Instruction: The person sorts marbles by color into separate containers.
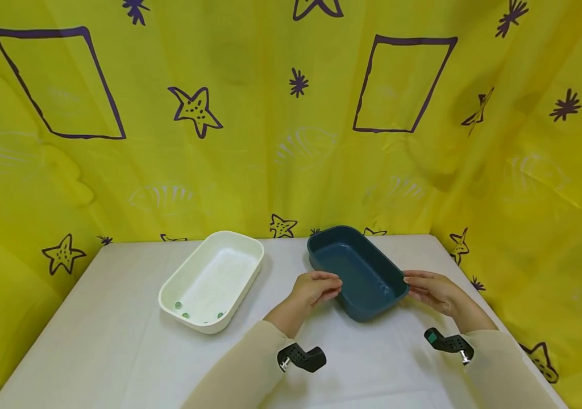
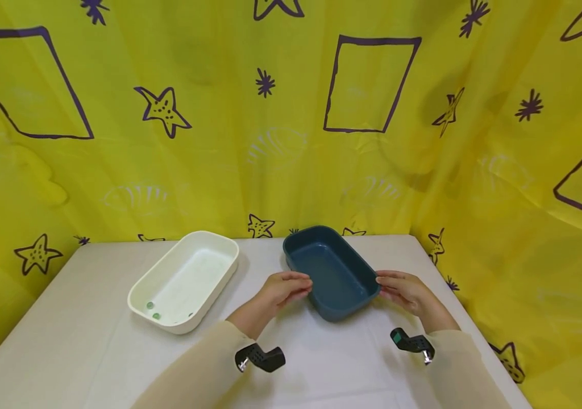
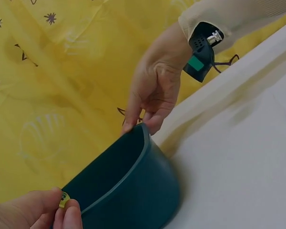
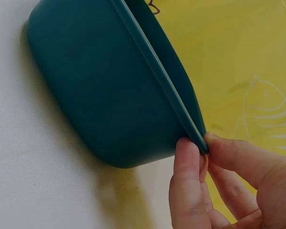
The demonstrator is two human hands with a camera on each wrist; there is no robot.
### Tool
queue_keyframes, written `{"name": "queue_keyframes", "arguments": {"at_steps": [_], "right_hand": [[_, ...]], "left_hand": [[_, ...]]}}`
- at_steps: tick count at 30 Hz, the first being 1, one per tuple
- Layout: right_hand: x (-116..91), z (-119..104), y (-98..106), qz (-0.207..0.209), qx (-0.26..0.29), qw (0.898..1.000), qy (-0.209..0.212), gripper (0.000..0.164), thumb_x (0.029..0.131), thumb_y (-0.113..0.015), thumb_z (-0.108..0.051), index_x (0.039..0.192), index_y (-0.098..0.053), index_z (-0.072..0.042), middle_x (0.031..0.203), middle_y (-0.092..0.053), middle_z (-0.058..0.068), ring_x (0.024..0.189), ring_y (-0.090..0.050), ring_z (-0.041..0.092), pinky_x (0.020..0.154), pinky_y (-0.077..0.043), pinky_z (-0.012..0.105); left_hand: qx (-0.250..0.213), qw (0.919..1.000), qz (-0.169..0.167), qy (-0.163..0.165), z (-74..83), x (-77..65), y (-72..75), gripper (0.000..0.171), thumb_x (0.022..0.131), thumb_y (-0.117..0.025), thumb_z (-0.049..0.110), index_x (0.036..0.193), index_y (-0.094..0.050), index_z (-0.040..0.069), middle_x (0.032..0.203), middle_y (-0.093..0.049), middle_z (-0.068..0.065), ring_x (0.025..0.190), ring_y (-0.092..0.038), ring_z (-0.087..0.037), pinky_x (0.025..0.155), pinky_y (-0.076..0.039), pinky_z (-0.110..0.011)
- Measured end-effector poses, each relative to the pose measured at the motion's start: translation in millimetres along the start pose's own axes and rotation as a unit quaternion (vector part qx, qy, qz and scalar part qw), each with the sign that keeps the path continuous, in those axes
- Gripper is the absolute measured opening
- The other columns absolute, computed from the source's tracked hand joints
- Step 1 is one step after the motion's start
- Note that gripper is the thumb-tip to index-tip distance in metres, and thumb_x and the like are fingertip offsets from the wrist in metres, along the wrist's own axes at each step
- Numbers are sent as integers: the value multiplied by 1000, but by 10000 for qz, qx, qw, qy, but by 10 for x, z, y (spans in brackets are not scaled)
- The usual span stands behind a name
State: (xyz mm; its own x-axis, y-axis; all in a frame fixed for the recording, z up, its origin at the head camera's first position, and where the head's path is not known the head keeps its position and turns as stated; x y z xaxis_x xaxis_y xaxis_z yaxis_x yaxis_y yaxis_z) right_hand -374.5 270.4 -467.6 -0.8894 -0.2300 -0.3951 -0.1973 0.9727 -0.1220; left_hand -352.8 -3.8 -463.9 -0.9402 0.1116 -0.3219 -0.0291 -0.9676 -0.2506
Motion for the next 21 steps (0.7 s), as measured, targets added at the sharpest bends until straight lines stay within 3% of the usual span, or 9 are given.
{"name": "queue_keyframes", "arguments": {"at_steps": [12,21], "right_hand": [[6,15,-10,-111,107,9998,85,31,99,-55,-1,88,-73,-24,88,-70,-4,78,-69,8,77,-59,21],[9,16,-16,-127,133,9998,75,29,98,-56,-2,88,-73,-23,89,-70,-3,80,-69,8,78,-59,21]], "left_hand": [[157,9998,35,-121,-18,1,-85,20,84,-73,-4,104,-71,-7,94,-75,-15,75,-70,-13,75,-61,-27],[-24,9998,-35,-180,-5,-17,-5,21,86,-71,-3,106,-69,-9,83,-72,-5,71,-67,-9,73,-61,-24]]}}
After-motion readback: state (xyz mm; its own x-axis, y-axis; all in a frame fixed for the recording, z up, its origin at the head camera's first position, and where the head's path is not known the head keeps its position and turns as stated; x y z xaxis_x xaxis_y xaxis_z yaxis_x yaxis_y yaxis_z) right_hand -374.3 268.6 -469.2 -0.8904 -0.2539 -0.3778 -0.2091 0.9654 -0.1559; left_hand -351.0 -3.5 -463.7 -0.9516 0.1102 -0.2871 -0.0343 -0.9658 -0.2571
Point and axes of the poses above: each hand's wrist, its own x-axis towards the middle knuckle, its own y-axis out of the back of the hand, z = x × y, the point moved 8 cm from there along x, towards the middle knuckle
